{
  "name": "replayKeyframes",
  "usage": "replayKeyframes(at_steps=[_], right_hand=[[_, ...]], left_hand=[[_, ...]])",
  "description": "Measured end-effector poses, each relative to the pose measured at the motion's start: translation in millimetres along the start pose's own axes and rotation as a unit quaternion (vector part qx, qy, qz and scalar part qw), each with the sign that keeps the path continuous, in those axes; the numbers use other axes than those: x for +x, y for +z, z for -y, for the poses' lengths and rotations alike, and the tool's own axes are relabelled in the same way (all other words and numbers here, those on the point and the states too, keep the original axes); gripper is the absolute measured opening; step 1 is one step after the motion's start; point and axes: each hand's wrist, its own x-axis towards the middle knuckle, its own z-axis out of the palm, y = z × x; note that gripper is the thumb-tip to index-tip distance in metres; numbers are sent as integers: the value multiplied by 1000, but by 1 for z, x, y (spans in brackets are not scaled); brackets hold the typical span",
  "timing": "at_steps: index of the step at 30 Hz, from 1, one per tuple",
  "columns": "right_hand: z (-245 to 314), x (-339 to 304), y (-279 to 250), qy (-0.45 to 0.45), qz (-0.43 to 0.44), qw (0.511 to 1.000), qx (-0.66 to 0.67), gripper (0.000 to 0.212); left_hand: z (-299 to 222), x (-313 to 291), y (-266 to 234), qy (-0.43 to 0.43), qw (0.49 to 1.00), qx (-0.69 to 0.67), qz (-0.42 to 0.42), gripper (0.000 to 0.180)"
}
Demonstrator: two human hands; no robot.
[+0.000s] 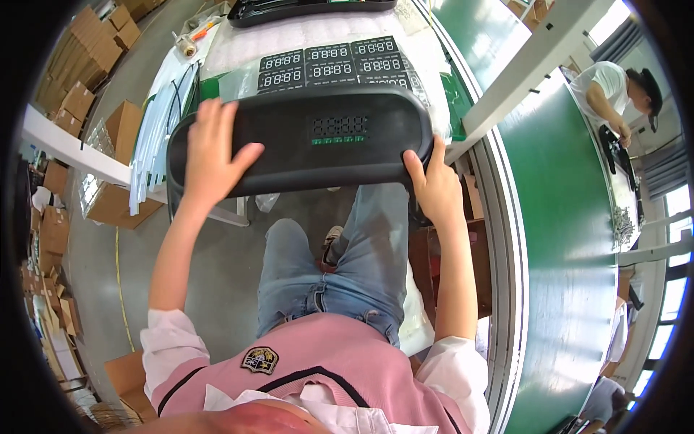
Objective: Applying digital display labels or screen covers to plastic electronic component housings on an assembly line.
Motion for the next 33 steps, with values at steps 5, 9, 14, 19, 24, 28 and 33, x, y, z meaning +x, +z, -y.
replayKeyframes(at_steps=[5, 9, 14, 19, 24, 28, 33], right_hand=[[33, 2, -23, 11, 81, 980, -183, 63], [56, 39, -53, -34, 47, 972, -226, 56], [66, 153, -19, -391, 15, 919, 52, 62], [53, 232, 37, -467, 75, 881, 10, 68], [56, 240, 43, -405, 150, 901, 42, 70], [63, 253, 39, -406, 158, 900, 18, 69], [65, 246, 42, -422, 139, 896, -6, 63]], left_hand=[[-71, 89, 53, 166, 983, -39, -73, 77], [-88, 136, 54, 107, 955, -94, 259, 73], [-85, 129, 69, 84, 979, -155, 106, 67], [-85, 131, 65, 44, 966, -218, 133, 71], [-76, 133, 71, 57, 971, -216, 86, 74], [-78, 133, 83, 35, 984, -169, 32, 81], [-77, 133, 83, 35, 981, -181, 52, 85]])
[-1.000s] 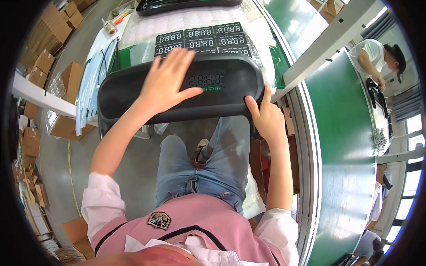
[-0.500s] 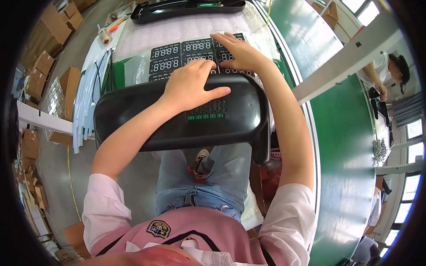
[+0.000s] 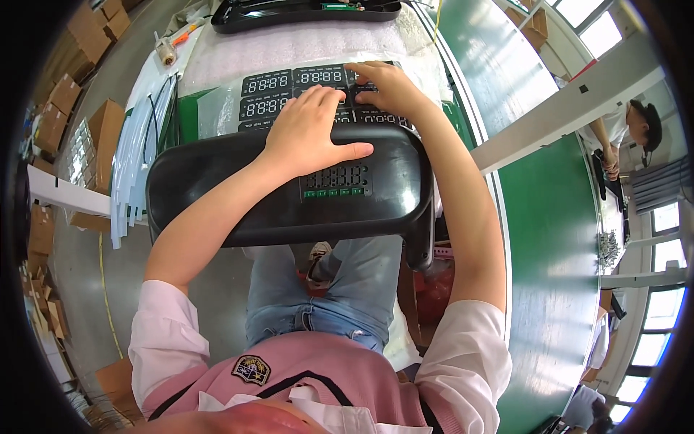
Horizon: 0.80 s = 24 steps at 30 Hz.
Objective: Applying digital display labels or screen covers to plastic electronic component housings on an assembly line.
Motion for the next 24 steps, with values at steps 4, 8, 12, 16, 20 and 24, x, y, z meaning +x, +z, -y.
replayKeyframes(at_steps=[4, 8, 12, 16, 20, 24], right_hand=[[0, 3, -2, 24, 39, 999, -12, 62], [-14, -2, 8, -106, -41, 987, -113, 64], [-15, -10, 14, -36, -7, 998, -43, 61], [-13, -7, 10, -77, -25, 996, -35, 57], [0, -14, 6, -27, -25, 998, -60, 51], [-1, -27, 4, -64, -91, 985, -134, 44]], left_hand=[[-3, 0, -4, 7, 1000, 9, -11, 83], [-12, 5, -19, -44, 989, -18, 141, 86], [-12, 4, -15, -42, 988, -31, 148, 80], [-5, 4, -5, 4, 998, -24, 49, 82], [-4, 2, -7, -22, 997, -15, 70, 89], [-9, 2, -11, -63, 995, 1, 78, 96]])
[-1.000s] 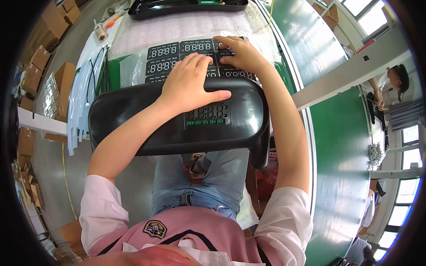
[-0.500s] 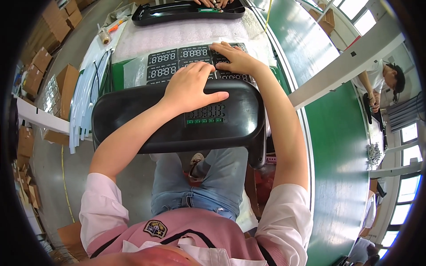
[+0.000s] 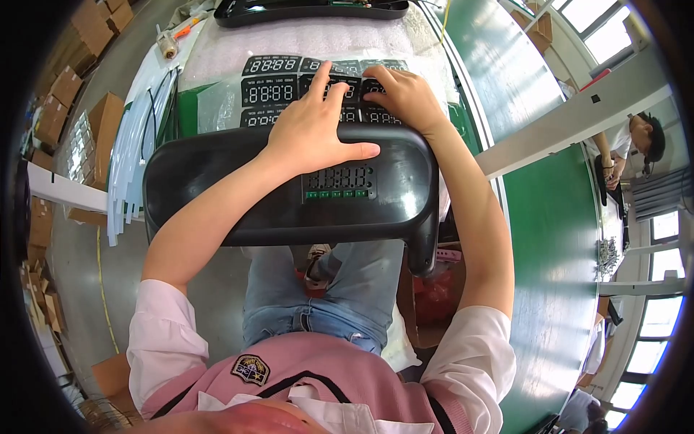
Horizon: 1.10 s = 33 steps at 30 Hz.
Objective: Applying digital display labels or screen covers to plastic electronic component housings on an assembly line.
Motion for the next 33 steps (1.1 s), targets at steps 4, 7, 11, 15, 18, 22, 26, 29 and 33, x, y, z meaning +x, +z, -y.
replayKeyframes(at_steps=[4, 7, 11, 15, 18, 22, 26, 29, 33], right_hand=[[1, 0, 5, -133, -97, 982, -95, 33], [-6, 5, 0, -214, -103, 959, -154, 28], [-21, -8, -4, -170, -43, 980, -94, 14], [-11, -28, -45, 103, -260, 958, 66, 11], [25, -60, -86, 233, -354, 849, 316, 16], [116, -62, -61, 244, -329, 785, 465, 14], [138, -50, -55, 364, -275, 834, 311, 23], [134, -53, -61, 378, -258, 804, 379, 24], [130, -60, -67, 380, -187, 813, 398, 24]], left_hand=[[2, 2, 3, -9, 999, 12, 41, 99], [7, 5, 11, -11, 999, 24, 22, 101], [3, 12, 1, -27, 996, 2, 91, 103], [15, 13, 18, 16, 997, -76, -20, 94], [2, 7, -8, 93, 956, -244, -132, 54], [20, -1, -8, 163, 913, -355, -117, 30], [17, -2, -16, 104, 871, -480, -23, 23], [20, -2, -17, 95, 849, -519, 15, 21], [24, -2, -19, 151, 860, -486, 37, 22]])
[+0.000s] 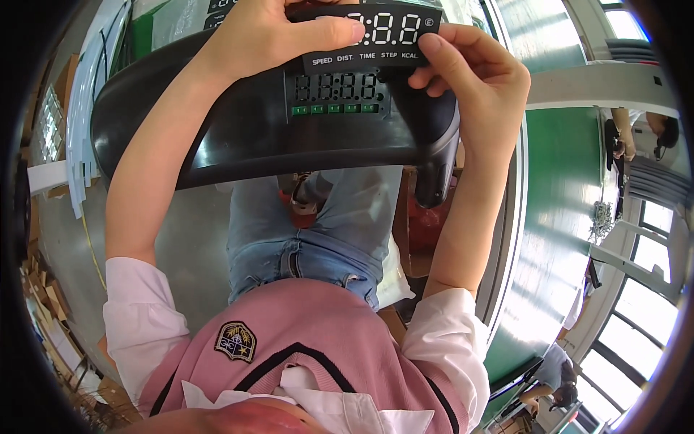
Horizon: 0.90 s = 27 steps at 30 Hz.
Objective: Applying digital display labels or screen covers to plastic electronic component housings on an assembly line.
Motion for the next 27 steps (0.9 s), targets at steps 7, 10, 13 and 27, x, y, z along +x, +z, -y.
replayKeyframes(at_steps=[7, 10, 13, 27], right_hand=[[-15, -21, -5, -3, -107, 994, 23, 15], [-19, -41, 1, 40, -80, 986, 137, 12], [-12, -56, 11, 69, -41, 996, 37, 10], [-10, -57, 30, 69, -82, 993, -41, 9]], left_hand=[[9, 11, 4, -80, 980, -18, -183, 31], [17, 9, 2, -81, 981, 52, -166, 36], [23, 17, 4, -91, 985, 53, -140, 38], [12, 13, 14, -137, 983, -2, -119, 37]])
